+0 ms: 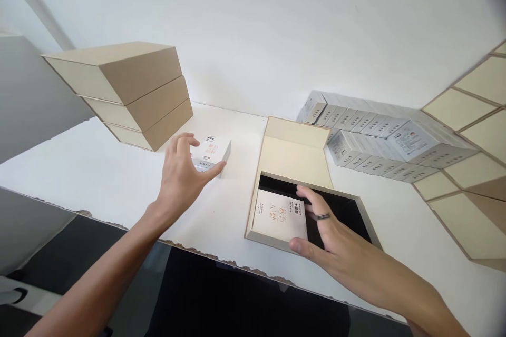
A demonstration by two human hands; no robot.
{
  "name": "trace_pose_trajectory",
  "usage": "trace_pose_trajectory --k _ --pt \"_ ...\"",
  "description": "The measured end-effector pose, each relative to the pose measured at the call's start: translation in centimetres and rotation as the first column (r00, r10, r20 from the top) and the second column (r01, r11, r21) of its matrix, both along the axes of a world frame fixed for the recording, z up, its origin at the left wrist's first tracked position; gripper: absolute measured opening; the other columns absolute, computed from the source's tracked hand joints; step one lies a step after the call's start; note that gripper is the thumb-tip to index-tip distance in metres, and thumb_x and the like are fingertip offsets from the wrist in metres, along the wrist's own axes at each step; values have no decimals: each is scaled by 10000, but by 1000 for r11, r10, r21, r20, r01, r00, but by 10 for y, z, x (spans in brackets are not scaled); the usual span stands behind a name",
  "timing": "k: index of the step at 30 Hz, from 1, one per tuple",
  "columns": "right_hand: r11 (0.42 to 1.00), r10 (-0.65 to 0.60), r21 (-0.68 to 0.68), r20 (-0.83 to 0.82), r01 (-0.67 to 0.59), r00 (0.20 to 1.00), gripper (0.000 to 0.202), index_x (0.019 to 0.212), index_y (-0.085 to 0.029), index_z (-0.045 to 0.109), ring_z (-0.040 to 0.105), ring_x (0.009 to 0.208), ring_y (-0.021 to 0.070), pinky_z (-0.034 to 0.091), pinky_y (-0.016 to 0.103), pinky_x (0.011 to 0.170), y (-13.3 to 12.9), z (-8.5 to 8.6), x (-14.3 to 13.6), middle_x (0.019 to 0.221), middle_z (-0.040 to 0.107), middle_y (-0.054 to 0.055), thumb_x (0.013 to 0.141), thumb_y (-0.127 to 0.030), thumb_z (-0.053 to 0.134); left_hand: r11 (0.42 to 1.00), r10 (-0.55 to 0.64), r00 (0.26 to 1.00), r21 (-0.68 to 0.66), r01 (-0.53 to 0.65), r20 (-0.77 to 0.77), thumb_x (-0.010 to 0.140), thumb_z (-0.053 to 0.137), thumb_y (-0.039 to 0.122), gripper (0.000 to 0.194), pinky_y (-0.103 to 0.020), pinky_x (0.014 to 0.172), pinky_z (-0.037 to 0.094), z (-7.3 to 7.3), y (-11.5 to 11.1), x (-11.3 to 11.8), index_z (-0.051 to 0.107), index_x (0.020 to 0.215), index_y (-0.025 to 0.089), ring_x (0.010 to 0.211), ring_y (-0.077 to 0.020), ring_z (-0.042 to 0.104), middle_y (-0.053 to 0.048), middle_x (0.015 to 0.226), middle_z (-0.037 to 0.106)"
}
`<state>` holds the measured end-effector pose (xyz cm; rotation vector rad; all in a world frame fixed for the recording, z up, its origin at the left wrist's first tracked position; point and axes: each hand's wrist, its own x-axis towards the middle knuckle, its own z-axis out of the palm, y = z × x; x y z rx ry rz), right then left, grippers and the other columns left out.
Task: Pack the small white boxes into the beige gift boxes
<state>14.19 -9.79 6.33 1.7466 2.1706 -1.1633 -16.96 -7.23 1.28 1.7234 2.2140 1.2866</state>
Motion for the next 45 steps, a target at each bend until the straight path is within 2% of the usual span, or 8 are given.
trace_pose_trajectory --k 3,7,21,30,34,38,41,45 --pt "999 15 -34 -1 -15 1000 1047 1558 -485 -145 229 1528 345 279 572 1207 2 -2 -6 1704 85 -15 824 -795 536 953 -2 992 -302 -36 -127 646 846 570 869 -506 925 533 0 17 -5 356 1246 177 1220 -400 562 -204 1364 491" --pt "998 52 -24 4 -52 999 1190 1575 -447 -80 371 1446 346 400 493 1141 5 -5 -11 1666 178 27 726 -733 704 869 -21 991 -493 -47 -132 729 763 559 811 -469 802 528 -5 26 -2 313 1276 164 1045 -415 660 -206 1219 605" --pt "977 149 154 5 -148 989 705 1427 -327 322 598 1076 263 522 419 881 11 -9 -14 1337 553 62 836 -534 646 923 -34 993 -378 73 109 705 748 565 730 -351 672 540 0 1 -7 317 1204 254 944 -285 672 -102 1146 598" --pt "979 131 158 -22 -126 991 1005 1592 -380 53 382 1434 328 430 516 1122 7 -12 -3 1663 191 46 819 -753 577 943 -87 981 -302 138 176 693 770 577 729 -409 741 561 3 -24 -4 338 1204 287 1098 -335 645 -113 1264 558" --pt "939 52 343 -167 8 985 663 1487 -469 301 395 1434 301 457 495 1109 -2 -7 13 1642 234 -22 903 -662 549 933 -169 926 -248 260 337 682 790 560 719 -386 700 574 29 -39 2 351 1199 322 971 -289 678 -62 1205 612" --pt "853 145 518 -359 67 922 691 1446 -510 338 333 1478 288 370 499 1177 -1 6 15 1625 287 -51 860 -529 704 773 -463 784 -244 585 414 728 786 442 679 -339 667 580 60 -43 24 358 1248 351 842 -223 659 -14 1061 633" --pt "926 111 370 -464 79 879 1023 1534 -477 99 375 1452 300 434 508 1124 8 15 2 1622 298 25 785 -492 796 633 -598 678 -268 727 428 723 800 353 692 -339 710 590 72 -38 42 363 1259 362 908 -227 647 -18 1081 627" --pt "976 92 215 -550 34 830 1028 1499 -410 103 472 1373 285 492 458 1076 10 13 0 1535 394 72 760 -481 815 540 -628 598 -275 796 498 749 790 356 699 -357 773 610 72 -34 48 344 1288 376 1012 -250 646 -42 1167 613"
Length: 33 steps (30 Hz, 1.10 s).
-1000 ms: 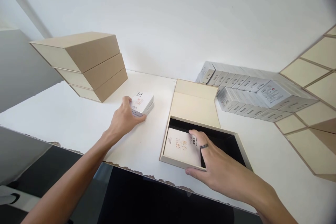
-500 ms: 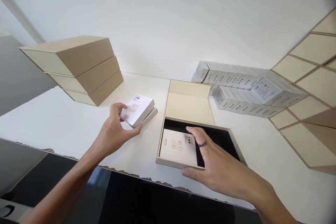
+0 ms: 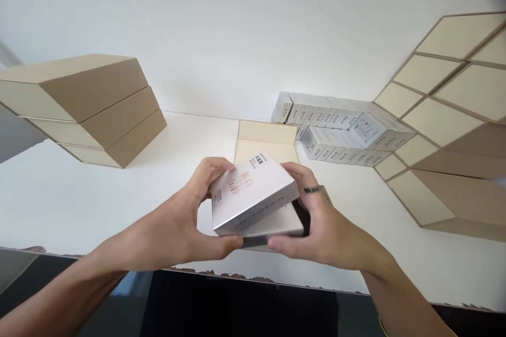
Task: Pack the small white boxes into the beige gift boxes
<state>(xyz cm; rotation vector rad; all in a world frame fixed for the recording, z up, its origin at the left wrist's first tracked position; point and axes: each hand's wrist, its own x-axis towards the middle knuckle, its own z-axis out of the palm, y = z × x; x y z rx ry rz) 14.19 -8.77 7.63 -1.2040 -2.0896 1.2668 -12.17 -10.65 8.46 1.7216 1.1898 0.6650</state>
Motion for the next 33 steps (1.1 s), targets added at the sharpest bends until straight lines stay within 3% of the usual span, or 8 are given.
trace_pose_trajectory --k 6,9,13,18,20,23,26,33 --pt "897 -367 341 221 281 904 812 1437 -361 326 391 1419 390 462 520 1111 -27 -5 61 1514 379 87 768 -542 749 998 35 957 -40 -48 -287 715 805 515 931 -364 614 604 -23 -7 -17 219 1432 420 878 -277 676 -93 1271 573" --pt "809 -491 463 196 362 849 715 1397 -395 377 388 1412 416 514 492 1055 -34 -5 82 1487 387 79 786 -532 723 999 1 928 46 17 -373 727 783 523 958 -477 841 598 -34 -4 -13 196 1473 398 1132 -359 615 -110 1443 465" --pt "793 -464 494 108 358 879 731 1399 -442 326 414 1385 384 488 505 1090 -38 -8 76 1453 392 54 794 -505 731 983 -99 909 101 152 -404 755 773 449 917 -538 1093 460 -38 7 -2 234 1494 382 1408 -371 375 -74 1534 373" --pt "757 -396 585 58 290 916 748 1413 -450 366 293 1467 415 417 512 1154 -30 -13 62 1487 357 48 775 -466 755 980 -191 895 -27 197 -404 771 767 473 918 -529 1083 472 -29 18 -1 233 1511 380 1423 -351 348 -51 1595 292" --pt "825 -343 464 -41 322 938 820 1446 -465 319 351 1440 427 447 520 1112 -21 -15 58 1533 339 45 757 -459 762 975 -222 903 -74 209 -367 740 798 471 952 -517 1075 483 -26 21 -1 235 1502 379 1413 -341 364 -45 1609 258" --pt "958 -255 64 -258 280 932 1032 1523 -454 35 458 1381 422 511 551 1004 -5 -12 44 1516 439 93 751 -600 705 977 -206 935 -120 178 -290 714 825 455 924 -504 1024 519 -26 22 -1 280 1456 380 1362 -326 423 -46 1580 285" --pt "957 -261 -220 -363 190 894 990 1542 -373 -96 449 1412 370 468 565 1046 11 -4 24 1507 495 109 815 -690 497 983 -135 967 -150 104 -216 699 843 437 887 -526 1030 503 -29 19 0 325 1415 371 1351 -341 435 -57 1518 366" --pt "951 -186 -300 -363 75 913 563 1460 -284 338 619 1220 306 555 440 891 45 2 -4 1455 571 98 956 -509 452 991 -55 995 -123 44 -84 784 784 426 841 -541 1099 429 -40 13 -4 256 1438 395 1341 -321 452 -50 1478 436"
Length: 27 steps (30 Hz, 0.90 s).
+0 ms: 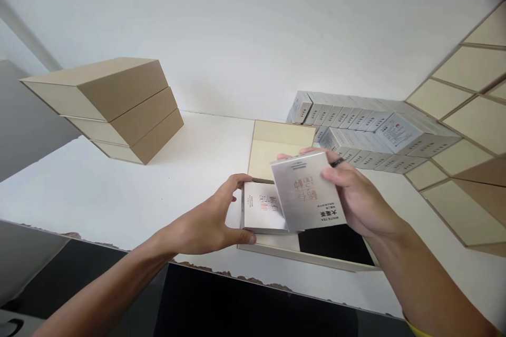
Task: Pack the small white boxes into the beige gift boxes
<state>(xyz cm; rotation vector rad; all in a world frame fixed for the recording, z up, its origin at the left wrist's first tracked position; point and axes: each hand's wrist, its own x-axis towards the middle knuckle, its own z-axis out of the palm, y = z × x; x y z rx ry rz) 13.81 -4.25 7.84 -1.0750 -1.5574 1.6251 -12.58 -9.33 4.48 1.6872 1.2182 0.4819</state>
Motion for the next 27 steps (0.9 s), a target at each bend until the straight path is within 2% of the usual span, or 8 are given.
trace_pose_trajectory --k 4,6,9,14,17,20,24,27 --pt "993 115 -36 242 -110 964 604 1467 -292 388 699 887 221 560 334 723 11 9 -9 1062 724 51 959 -585 531 999 -39 998 22 38 39 824 739 378 789 -524 1092 442 0 -1 -3 253 1446 375 1339 -309 461 -62 1465 451" --pt "969 243 -42 364 -245 899 571 1448 -285 444 686 932 221 558 333 771 16 20 -15 1027 719 39 971 -593 506 999 -34 999 10 34 31 825 729 382 776 -526 1082 451 2 -1 -4 272 1451 362 1346 -323 458 -73 1440 474" --pt "907 353 9 524 -420 775 507 1363 -264 562 639 1109 261 539 373 913 22 33 -24 1139 704 51 979 -586 484 1000 -4 1000 4 4 31 793 746 370 809 -518 1044 475 2 0 -4 279 1454 344 1306 -335 497 -97 1452 460" --pt "858 214 223 664 -462 717 409 1356 -311 587 415 1402 270 336 482 1175 19 29 -35 1407 596 15 1036 -443 369 1000 11 996 -18 -10 87 754 765 322 889 -481 980 515 -2 2 -5 201 1441 360 1266 -314 521 -109 1476 458" --pt "876 98 291 672 -383 734 441 1348 -341 600 263 1493 283 297 500 1194 7 23 -30 1534 476 -13 1038 -498 329 999 27 998 -46 -24 62 746 784 354 914 -486 972 518 -3 2 -5 185 1436 375 1319 -335 478 -123 1544 377" --pt "915 72 248 675 -318 734 549 1467 -397 471 343 1458 326 393 500 1122 -6 25 -20 1582 403 5 968 -623 448 1000 4 999 -30 -2 51 764 772 341 862 -490 1009 497 -2 1 -5 219 1425 363 1326 -320 471 -112 1552 355" --pt "882 144 180 776 -435 614 1106 1600 -443 42 470 1350 376 484 494 999 -16 31 -19 1630 290 57 751 -689 707 1000 4 997 -18 -3 78 763 782 311 905 -495 1059 468 -1 2 -4 200 1453 370 1331 -295 473 -93 1554 369" --pt "827 203 143 826 -544 526 1168 1603 -400 -6 562 1213 353 518 436 895 -19 35 -30 1521 427 95 725 -674 715 999 -29 991 19 27 128 777 761 260 893 -489 1138 408 0 3 -4 215 1477 355 1324 -258 493 -79 1567 375"
